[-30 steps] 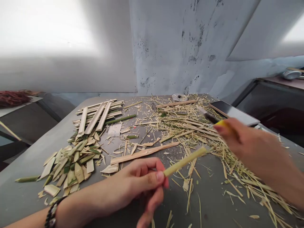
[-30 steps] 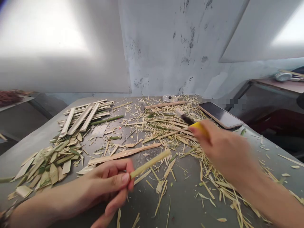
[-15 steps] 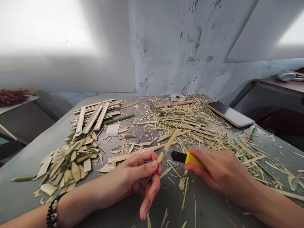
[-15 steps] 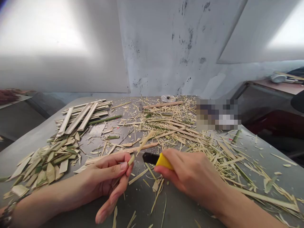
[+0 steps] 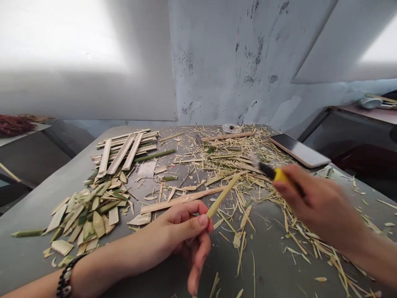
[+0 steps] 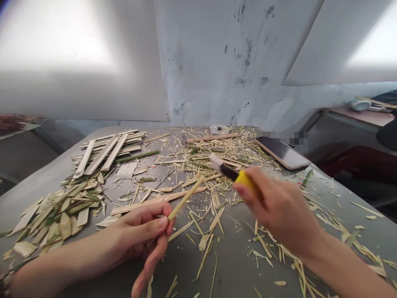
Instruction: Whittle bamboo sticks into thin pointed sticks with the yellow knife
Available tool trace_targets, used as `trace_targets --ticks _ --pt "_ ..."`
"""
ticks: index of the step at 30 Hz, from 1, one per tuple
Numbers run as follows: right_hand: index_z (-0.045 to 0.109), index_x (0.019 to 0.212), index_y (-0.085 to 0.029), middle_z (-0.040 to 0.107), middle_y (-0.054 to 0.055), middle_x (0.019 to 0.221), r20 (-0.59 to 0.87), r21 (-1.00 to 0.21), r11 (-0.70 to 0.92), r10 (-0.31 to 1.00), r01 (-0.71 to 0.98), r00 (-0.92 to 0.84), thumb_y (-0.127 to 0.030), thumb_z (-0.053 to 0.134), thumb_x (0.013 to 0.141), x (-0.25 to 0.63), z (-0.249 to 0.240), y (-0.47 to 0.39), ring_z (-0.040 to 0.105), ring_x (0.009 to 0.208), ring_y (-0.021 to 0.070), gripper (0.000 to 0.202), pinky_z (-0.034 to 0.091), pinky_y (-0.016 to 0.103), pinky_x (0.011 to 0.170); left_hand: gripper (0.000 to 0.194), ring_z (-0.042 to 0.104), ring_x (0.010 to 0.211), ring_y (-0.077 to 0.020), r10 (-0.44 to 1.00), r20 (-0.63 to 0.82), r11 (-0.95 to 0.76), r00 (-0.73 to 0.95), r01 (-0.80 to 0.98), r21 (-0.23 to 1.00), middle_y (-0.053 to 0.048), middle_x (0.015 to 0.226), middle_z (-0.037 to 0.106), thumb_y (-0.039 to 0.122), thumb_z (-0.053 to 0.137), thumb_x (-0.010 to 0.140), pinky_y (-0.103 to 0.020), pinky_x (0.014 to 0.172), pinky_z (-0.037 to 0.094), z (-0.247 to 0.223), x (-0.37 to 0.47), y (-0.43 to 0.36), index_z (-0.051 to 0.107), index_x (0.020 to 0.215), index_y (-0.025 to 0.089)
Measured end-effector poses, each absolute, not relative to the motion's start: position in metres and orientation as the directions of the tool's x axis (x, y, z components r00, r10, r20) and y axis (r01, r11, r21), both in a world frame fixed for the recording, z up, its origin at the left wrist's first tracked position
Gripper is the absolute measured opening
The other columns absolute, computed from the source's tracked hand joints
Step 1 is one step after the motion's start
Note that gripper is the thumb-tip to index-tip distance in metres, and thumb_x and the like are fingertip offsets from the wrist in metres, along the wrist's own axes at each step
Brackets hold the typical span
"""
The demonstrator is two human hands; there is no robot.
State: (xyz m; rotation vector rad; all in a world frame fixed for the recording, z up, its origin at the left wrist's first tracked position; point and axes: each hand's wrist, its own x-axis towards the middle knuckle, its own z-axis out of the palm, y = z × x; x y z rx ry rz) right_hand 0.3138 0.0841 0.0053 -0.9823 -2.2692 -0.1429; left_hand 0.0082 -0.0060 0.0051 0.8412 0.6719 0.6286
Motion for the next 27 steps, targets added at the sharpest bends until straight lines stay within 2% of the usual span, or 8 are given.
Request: trace_targets --ticks 4,8,11,14,17,20,23,27 --pt "0.052 0.115 -0.021 0.059 -0.005 0.07 0.481 -0.097 0.893 0.429 0.44 -0.765 -0.047 0.042 0.115 0.292 -0.011 0.061 0.055 0.052 0.0135 0.028 0.036 0.028 0.052 0.02 0.06 0.04 -0.0084 0.739 -0.276 0.502 0.614 -0.23 0.834 0.004 0.069 0.065 0.035 0.043 0.112 -0.017 0.046 0.044 0.004 0.009 -0.005 0.049 0.097 0.023" --pt "0.052 0.111 -0.02 0.064 -0.003 0.075 0.457 -0.072 0.901 0.41 0.427 -0.789 -0.045 0.039 0.116 0.286 -0.018 0.059 0.059 0.055 0.0147 0.029 0.035 0.029 0.052 0.022 0.057 0.038 -0.0073 0.707 -0.301 0.526 0.64 -0.191 0.829 0.004 0.067 0.063 0.036 0.04 0.113 -0.016 0.044 0.039 0.006 0.008 -0.002 0.048 0.097 0.023" --pt "0.052 0.099 -0.022 0.057 -0.005 0.063 0.511 -0.046 0.826 0.502 0.561 -0.698 -0.047 0.039 0.116 0.297 -0.017 0.077 0.053 0.044 0.0135 0.033 0.031 0.028 0.046 0.023 0.053 0.038 -0.0066 0.668 -0.315 0.537 0.674 -0.144 0.831 0.005 0.065 0.062 0.04 0.043 0.112 -0.015 0.043 0.035 0.008 0.007 -0.003 0.048 0.097 0.023" --pt "0.05 0.089 -0.024 0.047 -0.006 0.049 0.555 -0.058 0.63 0.665 0.774 -0.5 -0.05 0.039 0.115 0.318 -0.008 0.1 0.045 0.035 0.0146 0.039 0.024 0.026 0.041 0.029 0.05 0.042 -0.0053 0.638 -0.355 0.514 0.683 -0.036 0.857 0.007 0.061 0.06 0.047 0.053 0.109 -0.014 0.049 0.038 0.009 0.008 -0.009 0.051 0.094 0.021" --pt "0.049 0.089 -0.025 0.044 -0.006 0.048 0.61 -0.09 0.562 0.684 0.822 -0.4 -0.049 0.039 0.115 0.328 0.003 0.105 0.044 0.035 0.0149 0.036 0.026 0.026 0.041 0.033 0.05 0.043 -0.005 0.666 -0.356 0.499 0.655 -0.037 0.866 0.006 0.065 0.062 0.051 0.054 0.108 -0.015 0.053 0.042 0.009 0.009 -0.012 0.049 0.094 0.022" --pt "0.051 0.097 -0.024 0.044 -0.008 0.053 0.61 -0.113 0.721 0.593 0.684 -0.525 -0.045 0.039 0.116 0.318 0.006 0.088 0.043 0.037 0.0111 0.03 0.03 0.025 0.043 0.028 0.053 0.041 -0.005 0.692 -0.322 0.496 0.647 -0.101 0.863 0.005 0.068 0.064 0.048 0.047 0.111 -0.015 0.051 0.042 0.008 0.009 -0.008 0.045 0.096 0.023" --pt "0.053 0.11 -0.022 0.056 -0.006 0.065 0.53 -0.095 0.888 0.427 0.449 -0.733 -0.046 0.038 0.117 0.302 -0.002 0.069 0.052 0.047 0.0108 0.029 0.035 0.026 0.048 0.025 0.055 0.04 -0.0046 0.705 -0.306 0.48 0.64 -0.113 0.87 0.005 0.069 0.064 0.043 0.042 0.112 -0.014 0.05 0.042 0.008 0.009 -0.005 0.045 0.097 0.023" --pt "0.052 0.112 -0.022 0.062 -0.005 0.075 0.443 -0.104 0.907 0.409 0.408 -0.798 -0.049 0.038 0.116 0.292 -0.014 0.061 0.056 0.055 0.0135 0.031 0.037 0.029 0.053 0.024 0.055 0.04 -0.005 0.694 -0.319 0.47 0.645 -0.071 0.88 0.005 0.069 0.064 0.041 0.041 0.113 -0.014 0.047 0.041 0.007 0.01 -0.006 0.042 0.097 0.024"
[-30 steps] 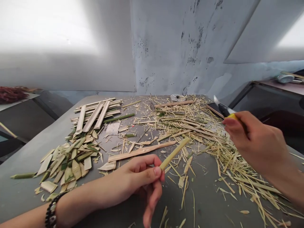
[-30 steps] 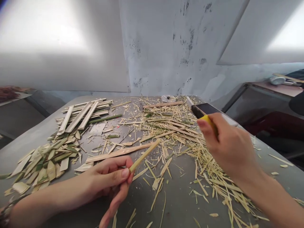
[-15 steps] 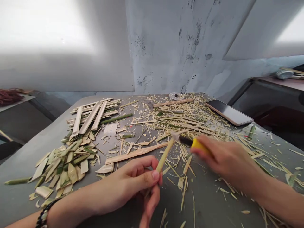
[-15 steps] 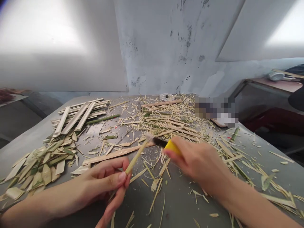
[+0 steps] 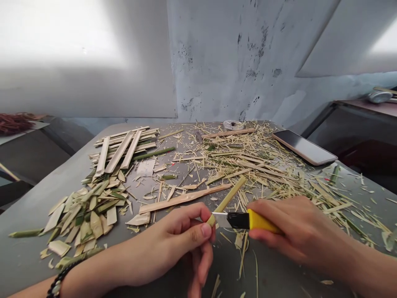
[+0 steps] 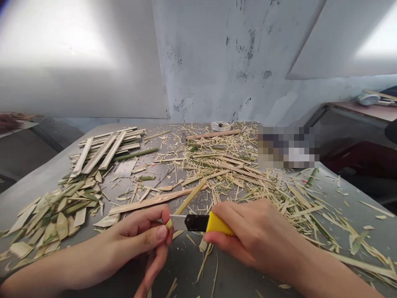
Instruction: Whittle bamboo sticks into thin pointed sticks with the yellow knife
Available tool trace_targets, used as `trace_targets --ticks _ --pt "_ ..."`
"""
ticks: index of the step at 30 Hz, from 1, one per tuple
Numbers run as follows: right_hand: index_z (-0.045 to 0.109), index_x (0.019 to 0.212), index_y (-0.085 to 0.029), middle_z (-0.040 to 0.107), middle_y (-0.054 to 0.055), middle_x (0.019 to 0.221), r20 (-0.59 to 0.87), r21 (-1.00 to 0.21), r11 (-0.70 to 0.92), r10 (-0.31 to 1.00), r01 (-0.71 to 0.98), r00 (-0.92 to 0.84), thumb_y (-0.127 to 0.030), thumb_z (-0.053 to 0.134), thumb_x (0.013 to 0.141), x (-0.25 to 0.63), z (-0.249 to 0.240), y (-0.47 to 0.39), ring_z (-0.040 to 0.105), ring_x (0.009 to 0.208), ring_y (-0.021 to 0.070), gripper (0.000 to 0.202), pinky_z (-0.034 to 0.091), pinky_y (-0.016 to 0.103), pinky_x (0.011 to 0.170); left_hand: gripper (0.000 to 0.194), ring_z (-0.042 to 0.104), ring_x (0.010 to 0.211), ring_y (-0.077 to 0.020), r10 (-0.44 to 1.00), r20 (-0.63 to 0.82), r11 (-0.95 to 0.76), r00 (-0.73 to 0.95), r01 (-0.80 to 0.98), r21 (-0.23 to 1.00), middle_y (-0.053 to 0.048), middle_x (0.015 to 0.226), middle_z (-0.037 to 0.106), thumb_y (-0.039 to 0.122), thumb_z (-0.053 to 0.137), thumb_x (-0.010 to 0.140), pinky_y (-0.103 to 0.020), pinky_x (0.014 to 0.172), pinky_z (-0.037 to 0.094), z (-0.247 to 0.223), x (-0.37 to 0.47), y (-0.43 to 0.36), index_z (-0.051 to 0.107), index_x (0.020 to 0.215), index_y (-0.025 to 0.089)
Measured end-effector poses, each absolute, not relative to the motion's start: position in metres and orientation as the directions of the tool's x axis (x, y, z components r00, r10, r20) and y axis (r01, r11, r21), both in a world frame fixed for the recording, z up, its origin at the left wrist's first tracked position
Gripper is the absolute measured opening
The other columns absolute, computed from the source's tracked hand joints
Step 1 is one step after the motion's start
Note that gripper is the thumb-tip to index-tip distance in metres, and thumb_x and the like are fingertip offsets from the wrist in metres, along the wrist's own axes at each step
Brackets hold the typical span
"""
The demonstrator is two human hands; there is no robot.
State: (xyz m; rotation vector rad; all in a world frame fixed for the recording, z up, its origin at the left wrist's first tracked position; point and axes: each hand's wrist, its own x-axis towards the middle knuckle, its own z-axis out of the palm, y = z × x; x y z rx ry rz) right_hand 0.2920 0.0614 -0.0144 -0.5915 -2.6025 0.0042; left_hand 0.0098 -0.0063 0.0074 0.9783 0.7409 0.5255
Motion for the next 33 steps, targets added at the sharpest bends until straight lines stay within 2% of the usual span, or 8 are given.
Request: trace_targets --ticks 9,14,16,18,20,23,26,33 --pt "0.053 0.099 -0.022 0.057 -0.004 0.065 0.538 0.128 0.808 0.43 0.575 -0.725 -0.049 0.043 0.115 0.295 -0.013 0.074 0.053 0.046 0.0149 0.033 0.029 0.029 0.046 0.022 0.058 0.039 -0.0057 0.705 -0.297 0.436 0.644 -0.065 0.897 0.005 0.07 0.064 0.035 0.035 0.115 -0.014 0.046 0.04 0.01 0.008 -0.002 0.04 0.096 0.025" --pt "0.048 0.088 -0.026 0.046 -0.003 0.049 0.563 0.041 0.486 0.71 0.873 -0.422 -0.056 0.032 0.114 0.327 -0.001 0.102 0.041 0.036 0.0174 0.043 0.022 0.028 0.043 0.029 0.058 0.04 -0.0075 0.647 -0.335 0.483 0.685 -0.028 0.875 0.007 0.059 0.062 0.048 0.047 0.111 -0.014 0.044 0.039 0.011 0.009 -0.01 0.043 0.093 0.025" --pt "0.046 0.087 -0.027 0.045 -0.001 0.05 0.616 -0.022 0.368 0.737 0.93 -0.277 -0.059 0.03 0.113 0.335 0.008 0.107 0.041 0.039 0.0191 0.044 0.024 0.029 0.046 0.031 0.058 0.039 -0.0078 0.64 -0.339 0.488 0.69 -0.024 0.873 0.007 0.06 0.063 0.05 0.05 0.11 -0.014 0.043 0.038 0.01 0.01 -0.011 0.043 0.093 0.025" --pt "0.044 0.087 -0.028 0.045 -0.002 0.052 0.633 -0.11 0.418 0.729 0.902 -0.26 -0.056 0.031 0.114 0.333 0.013 0.104 0.043 0.042 0.0185 0.041 0.027 0.03 0.048 0.029 0.058 0.037 -0.0076 0.637 -0.332 0.488 0.696 -0.03 0.873 0.006 0.063 0.065 0.048 0.048 0.111 -0.014 0.042 0.038 0.009 0.009 -0.009 0.042 0.094 0.025" --pt "0.045 0.09 -0.027 0.043 -0.005 0.053 0.611 -0.161 0.626 0.671 0.763 -0.421 -0.049 0.036 0.115 0.324 0.012 0.095 0.042 0.04 0.0141 0.035 0.029 0.028 0.046 0.026 0.058 0.037 -0.0069 0.642 -0.325 0.477 0.694 -0.03 0.878 0.006 0.066 0.066 0.045 0.045 0.112 -0.014 0.042 0.038 0.008 0.009 -0.006 0.041 0.095 0.025" --pt "0.05 0.1 -0.024 0.05 -0.008 0.059 0.547 -0.118 0.861 0.472 0.494 -0.691 -0.045 0.041 0.116 0.306 0.002 0.078 0.046 0.041 0.0106 0.027 0.03 0.027 0.044 0.025 0.061 0.041 -0.0062 0.671 -0.317 0.461 0.671 -0.041 0.887 0.004 0.07 0.066 0.043 0.043 0.113 -0.013 0.044 0.04 0.008 0.008 -0.004 0.042 0.097 0.024" --pt "0.052 0.11 -0.022 0.058 -0.007 0.067 0.466 -0.098 0.903 0.413 0.418 -0.783 -0.046 0.04 0.116 0.296 -0.009 0.068 0.054 0.05 0.0126 0.028 0.033 0.029 0.049 0.023 0.062 0.043 -0.0061 0.698 -0.312 0.45 0.645 -0.056 0.891 0.004 0.072 0.066 0.043 0.042 0.113 -0.013 0.045 0.042 0.008 0.01 -0.007 0.042 0.099 0.024" --pt "0.053 0.099 -0.022 0.059 -0.004 0.068 0.393 -0.126 0.873 0.48 0.471 -0.784 -0.05 0.039 0.116 0.289 -0.022 0.061 0.053 0.052 0.0155 0.035 0.028 0.032 0.054 0.029 0.057 0.04 -0.0047 0.725 -0.358 0.424 0.589 0.028 0.905 0.006 0.071 0.065 0.049 0.042 0.112 -0.013 0.046 0.043 0.01 0.015 -0.008 0.037 0.095 0.026"
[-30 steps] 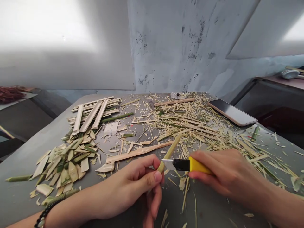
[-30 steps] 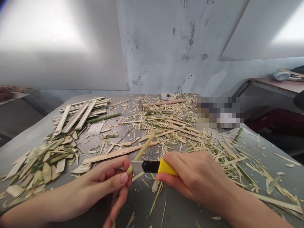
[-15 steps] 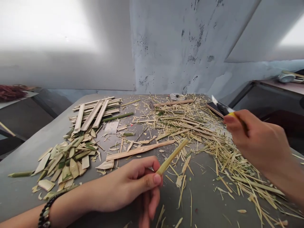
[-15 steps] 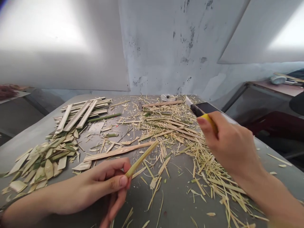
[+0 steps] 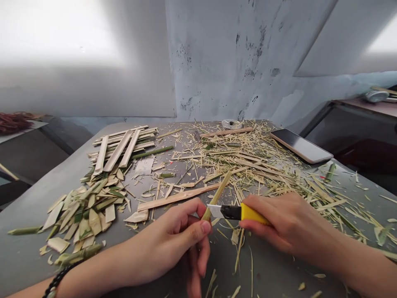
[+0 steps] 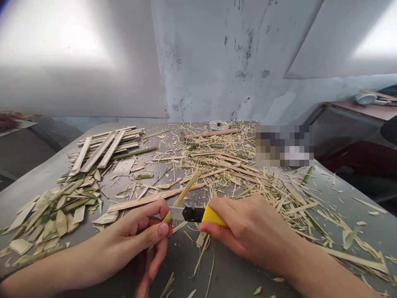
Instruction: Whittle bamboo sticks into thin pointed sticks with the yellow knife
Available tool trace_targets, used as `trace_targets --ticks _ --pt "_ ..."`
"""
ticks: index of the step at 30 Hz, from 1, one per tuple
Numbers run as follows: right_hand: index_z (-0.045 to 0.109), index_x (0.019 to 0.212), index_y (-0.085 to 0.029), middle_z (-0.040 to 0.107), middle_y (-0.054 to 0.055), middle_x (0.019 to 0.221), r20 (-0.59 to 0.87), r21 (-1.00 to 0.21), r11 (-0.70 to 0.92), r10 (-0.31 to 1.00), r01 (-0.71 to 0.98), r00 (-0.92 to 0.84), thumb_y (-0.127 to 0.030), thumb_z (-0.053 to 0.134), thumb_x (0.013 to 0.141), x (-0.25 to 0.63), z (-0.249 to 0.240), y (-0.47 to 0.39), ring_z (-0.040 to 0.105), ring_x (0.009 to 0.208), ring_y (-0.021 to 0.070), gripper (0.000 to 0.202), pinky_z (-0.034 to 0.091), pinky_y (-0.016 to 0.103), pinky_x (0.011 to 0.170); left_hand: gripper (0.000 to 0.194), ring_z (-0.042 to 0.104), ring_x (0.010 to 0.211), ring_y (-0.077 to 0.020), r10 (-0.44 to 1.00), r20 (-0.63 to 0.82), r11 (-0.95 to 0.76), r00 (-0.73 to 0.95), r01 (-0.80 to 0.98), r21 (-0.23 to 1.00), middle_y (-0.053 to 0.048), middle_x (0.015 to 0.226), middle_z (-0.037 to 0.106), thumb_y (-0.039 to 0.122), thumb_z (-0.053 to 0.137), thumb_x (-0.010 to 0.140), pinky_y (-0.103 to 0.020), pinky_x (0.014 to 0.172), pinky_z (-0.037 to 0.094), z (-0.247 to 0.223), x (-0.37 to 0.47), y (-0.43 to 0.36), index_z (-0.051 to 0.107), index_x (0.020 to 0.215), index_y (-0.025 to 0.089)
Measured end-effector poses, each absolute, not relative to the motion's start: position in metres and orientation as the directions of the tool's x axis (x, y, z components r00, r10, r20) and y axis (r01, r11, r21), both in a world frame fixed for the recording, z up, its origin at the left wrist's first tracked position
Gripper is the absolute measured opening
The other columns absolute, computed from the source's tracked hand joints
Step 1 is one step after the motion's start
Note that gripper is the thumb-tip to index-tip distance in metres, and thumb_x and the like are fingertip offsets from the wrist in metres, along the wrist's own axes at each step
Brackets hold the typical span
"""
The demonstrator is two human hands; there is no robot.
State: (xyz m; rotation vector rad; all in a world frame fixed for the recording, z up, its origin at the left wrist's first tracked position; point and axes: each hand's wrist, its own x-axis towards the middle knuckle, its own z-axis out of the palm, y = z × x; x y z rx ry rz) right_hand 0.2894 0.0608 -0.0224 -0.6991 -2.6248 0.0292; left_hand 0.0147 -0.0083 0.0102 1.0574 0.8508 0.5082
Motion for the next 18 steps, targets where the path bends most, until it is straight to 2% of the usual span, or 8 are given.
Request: trace_targets --ticks 3,6,8,10,12,14,18 --pt "0.05 0.09 -0.023 0.053 -0.005 0.058 0.44 -0.077 0.801 0.562 0.594 -0.7 -0.05 0.037 0.116 0.297 -0.019 0.076 0.049 0.044 0.0152 0.039 0.026 0.031 0.049 0.033 0.053 0.04 -0.0045 0.688 -0.398 0.45 0.607 0.074 0.89 0.005 0.07 0.065 0.054 0.043 0.11 -0.014 0.046 0.043 0.013 0.015 -0.01 0.037 0.094 0.026" --pt "0.049 0.087 -0.025 0.047 -0.005 0.049 0.504 -0.022 0.613 0.689 0.79 -0.521 -0.052 0.034 0.115 0.315 -0.007 0.096 0.045 0.036 0.016 0.042 0.023 0.028 0.043 0.038 0.053 0.05 -0.0061 0.673 -0.44 0.426 0.595 0.175 0.887 0.003 0.068 0.064 0.059 0.049 0.106 -0.013 0.051 0.043 0.015 0.015 -0.015 0.043 0.093 0.024" --pt "0.048 0.087 -0.025 0.046 -0.004 0.048 0.541 -0.022 0.525 0.722 0.851 -0.431 -0.051 0.033 0.115 0.324 0.001 0.102 0.046 0.035 0.0163 0.041 0.025 0.027 0.042 0.039 0.054 0.051 -0.0064 0.687 -0.444 0.421 0.575 0.184 0.888 0.002 0.068 0.064 0.06 0.048 0.106 -0.013 0.053 0.045 0.015 0.016 -0.017 0.044 0.093 0.023" --pt "0.048 0.088 -0.025 0.044 -0.006 0.048 0.562 -0.069 0.568 0.701 0.82 -0.438 -0.046 0.036 0.115 0.323 0.007 0.097 0.044 0.034 0.0141 0.036 0.027 0.026 0.041 0.037 0.052 0.044 -0.0052 0.699 -0.432 0.44 0.569 0.133 0.888 0.004 0.068 0.064 0.059 0.045 0.108 -0.013 0.049 0.044 0.011 0.016 -0.017 0.041 0.095 0.025" --pt "0.049 0.091 -0.025 0.043 -0.008 0.05 0.556 -0.123 0.703 0.633 0.7 -0.538 -0.043 0.04 0.116 0.314 0.007 0.083 0.044 0.035 0.0118 0.032 0.029 0.026 0.041 0.034 0.051 0.039 -0.0042 0.703 -0.422 0.467 0.572 0.077 0.881 0.005 0.068 0.064 0.056 0.044 0.109 -0.012 0.046 0.045 0.007 0.017 -0.015 0.039 0.096 0.025" --pt "0.051 0.098 -0.024 0.049 -0.008 0.056 0.511 -0.157 0.817 0.548 0.555 -0.662 -0.044 0.04 0.116 0.3 0.003 0.065 0.048 0.039 0.0111 0.029 0.032 0.027 0.043 0.032 0.053 0.038 -0.0041 0.723 -0.421 0.487 0.547 0.027 0.873 0.006 0.067 0.064 0.054 0.045 0.109 -0.012 0.046 0.046 0.004 0.018 -0.013 0.04 0.098 0.025" --pt "0.052 0.103 -0.023 0.059 -0.006 0.066 0.384 -0.184 0.859 0.51 0.477 -0.77 -0.045 0.038 0.117 0.28 -0.014 0.044 0.058 0.05 0.013 0.03 0.033 0.03 0.048 0.029 0.054 0.036 -0.0054 0.739 -0.426 0.513 0.523 -0.026 0.858 0.007 0.064 0.063 0.052 0.049 0.108 -0.013 0.045 0.049 0.003 0.022 -0.011 0.042 0.099 0.026"
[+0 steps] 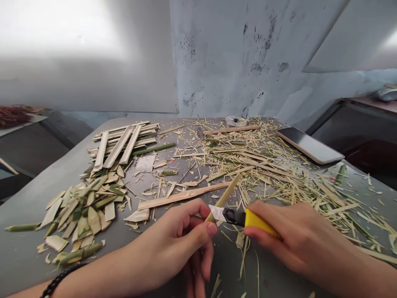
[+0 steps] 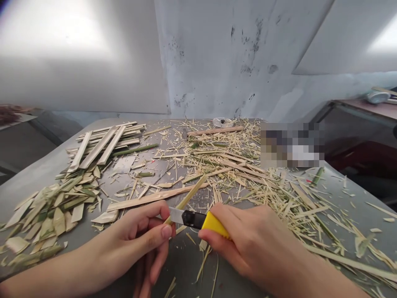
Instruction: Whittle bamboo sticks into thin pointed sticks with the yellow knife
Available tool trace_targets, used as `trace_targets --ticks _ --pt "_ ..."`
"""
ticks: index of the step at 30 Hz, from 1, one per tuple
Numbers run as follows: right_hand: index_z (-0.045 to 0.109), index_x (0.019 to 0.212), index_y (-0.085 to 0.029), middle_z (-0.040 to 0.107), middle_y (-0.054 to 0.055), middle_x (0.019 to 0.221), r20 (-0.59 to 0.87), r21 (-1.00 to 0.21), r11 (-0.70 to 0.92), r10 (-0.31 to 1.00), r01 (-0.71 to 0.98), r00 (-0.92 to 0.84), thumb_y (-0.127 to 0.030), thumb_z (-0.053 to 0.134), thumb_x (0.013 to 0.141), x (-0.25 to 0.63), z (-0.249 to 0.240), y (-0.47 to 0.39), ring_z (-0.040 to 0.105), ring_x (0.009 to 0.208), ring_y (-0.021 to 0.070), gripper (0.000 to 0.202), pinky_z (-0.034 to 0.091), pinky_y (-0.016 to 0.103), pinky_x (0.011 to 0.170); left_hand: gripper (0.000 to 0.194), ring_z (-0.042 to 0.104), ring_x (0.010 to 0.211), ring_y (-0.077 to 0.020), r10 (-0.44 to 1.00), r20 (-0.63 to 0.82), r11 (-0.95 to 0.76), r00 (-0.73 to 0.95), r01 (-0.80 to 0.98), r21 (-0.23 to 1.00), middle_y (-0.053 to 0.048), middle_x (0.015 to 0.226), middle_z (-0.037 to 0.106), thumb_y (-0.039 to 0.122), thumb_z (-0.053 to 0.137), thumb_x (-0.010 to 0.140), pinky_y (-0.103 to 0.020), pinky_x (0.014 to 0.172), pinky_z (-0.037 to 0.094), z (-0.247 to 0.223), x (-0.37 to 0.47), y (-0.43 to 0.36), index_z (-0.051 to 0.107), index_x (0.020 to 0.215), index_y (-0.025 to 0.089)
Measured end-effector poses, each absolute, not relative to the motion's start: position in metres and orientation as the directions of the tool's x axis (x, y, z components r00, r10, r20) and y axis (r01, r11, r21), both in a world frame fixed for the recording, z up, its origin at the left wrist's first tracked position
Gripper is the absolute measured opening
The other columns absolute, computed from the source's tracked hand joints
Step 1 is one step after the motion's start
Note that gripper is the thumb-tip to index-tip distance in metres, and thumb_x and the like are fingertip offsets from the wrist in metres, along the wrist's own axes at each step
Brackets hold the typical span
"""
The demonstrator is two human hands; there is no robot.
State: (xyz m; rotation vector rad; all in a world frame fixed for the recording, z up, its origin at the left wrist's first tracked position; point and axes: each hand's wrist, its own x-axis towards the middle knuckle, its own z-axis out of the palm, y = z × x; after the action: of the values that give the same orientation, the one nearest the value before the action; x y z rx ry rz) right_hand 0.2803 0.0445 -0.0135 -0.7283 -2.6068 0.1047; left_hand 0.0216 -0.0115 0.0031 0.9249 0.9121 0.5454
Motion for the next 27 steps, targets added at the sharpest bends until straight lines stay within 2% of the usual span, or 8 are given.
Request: trace_targets --ticks 4,7,9,13,15,19,23,27 --pt "0.051 0.092 -0.024 0.056 -0.005 0.059 0.375 -0.131 0.793 0.596 0.596 -0.71 -0.051 0.036 0.116 0.289 -0.024 0.064 0.055 0.044 0.015 0.039 0.03 0.03 0.046 0.036 0.053 0.038 -0.0067 0.736 -0.468 0.517 0.489 0.04 0.855 0.006 0.063 0.062 0.06 0.05 0.105 -0.014 0.043 0.046 0.006 0.024 -0.017 0.041 0.095 0.026" --pt "0.05 0.087 -0.024 0.05 -0.004 0.05 0.438 -0.006 0.616 0.71 0.788 -0.551 -0.057 0.029 0.115 0.309 -0.021 0.088 0.049 0.036 0.0174 0.048 0.023 0.029 0.043 0.041 0.055 0.048 -0.0088 0.751 -0.478 0.456 0.456 0.165 0.875 0.004 0.061 0.061 0.062 0.053 0.103 -0.013 0.045 0.043 0.01 0.026 -0.023 0.043 0.09 0.025" --pt "0.05 0.088 -0.025 0.048 -0.005 0.048 0.488 0.016 0.55 0.725 0.835 -0.486 -0.055 0.032 0.115 0.317 -0.012 0.095 0.048 0.035 0.0175 0.044 0.023 0.029 0.041 0.042 0.054 0.049 -0.0094 0.764 -0.472 0.426 0.439 0.205 0.881 0.004 0.06 0.061 0.063 0.054 0.102 -0.013 0.045 0.041 0.011 0.027 -0.023 0.044 0.088 0.025" --pt "0.05 0.095 -0.025 0.045 -0.009 0.05 0.515 -0.15 0.742 0.622 0.653 -0.59 -0.042 0.04 0.115 0.308 0.003 0.075 0.045 0.035 0.0122 0.028 0.028 0.027 0.041 0.04 0.059 0.045 -0.009 0.742 -0.479 0.488 0.468 0.114 0.866 0.005 0.063 0.064 0.064 0.05 0.103 -0.013 0.043 0.044 0.005 0.026 -0.018 0.043 0.094 0.026" --pt "0.052 0.105 -0.024 0.052 -0.008 0.058 0.462 -0.217 0.831 0.55 0.513 -0.696 -0.041 0.038 0.116 0.297 0.001 0.058 0.05 0.041 0.0113 0.025 0.032 0.027 0.045 0.04 0.062 0.046 -0.0089 0.746 -0.469 0.506 0.473 0.055 0.861 0.005 0.064 0.064 0.064 0.051 0.103 -0.013 0.045 0.047 0.001 0.024 -0.016 0.044 0.097 0.025" --pt "0.051 0.104 -0.023 0.058 -0.007 0.066 0.343 -0.227 0.853 0.522 0.47 -0.781 -0.046 0.038 0.117 0.285 -0.014 0.044 0.056 0.048 0.0134 0.03 0.032 0.03 0.049 0.04 0.062 0.045 -0.0083 0.745 -0.477 0.525 0.465 0.032 0.851 0.006 0.063 0.063 0.064 0.051 0.103 -0.012 0.043 0.047 -0.002 0.023 -0.018 0.042 0.097 0.026" --pt "0.049 0.091 -0.025 0.052 -0.006 0.057 0.376 -0.114 0.79 0.595 0.602 -0.71 -0.05 0.035 0.116 0.297 -0.023 0.069 0.05 0.04 0.0149 0.038 0.028 0.03 0.045 0.039 0.063 0.045 -0.0099 0.747 -0.47 0.517 0.47 0.033 0.856 0.005 0.064 0.064 0.062 0.054 0.103 -0.014 0.043 0.048 0.001 0.023 -0.017 0.043 0.098 0.025" --pt "0.05 0.088 -0.026 0.048 -0.004 0.048 0.476 -0.011 0.576 0.722 0.818 -0.502 -0.054 0.033 0.114 0.317 -0.009 0.095 0.045 0.034 0.0181 0.042 0.023 0.031 0.04 0.04 0.069 0.049 -0.0145 0.769 -0.416 0.498 0.485 -0.047 0.866 0.005 0.069 0.067 0.061 0.063 0.098 -0.02 0.049 0.054 0.01 0.024 -0.006 0.048 0.106 0.025"
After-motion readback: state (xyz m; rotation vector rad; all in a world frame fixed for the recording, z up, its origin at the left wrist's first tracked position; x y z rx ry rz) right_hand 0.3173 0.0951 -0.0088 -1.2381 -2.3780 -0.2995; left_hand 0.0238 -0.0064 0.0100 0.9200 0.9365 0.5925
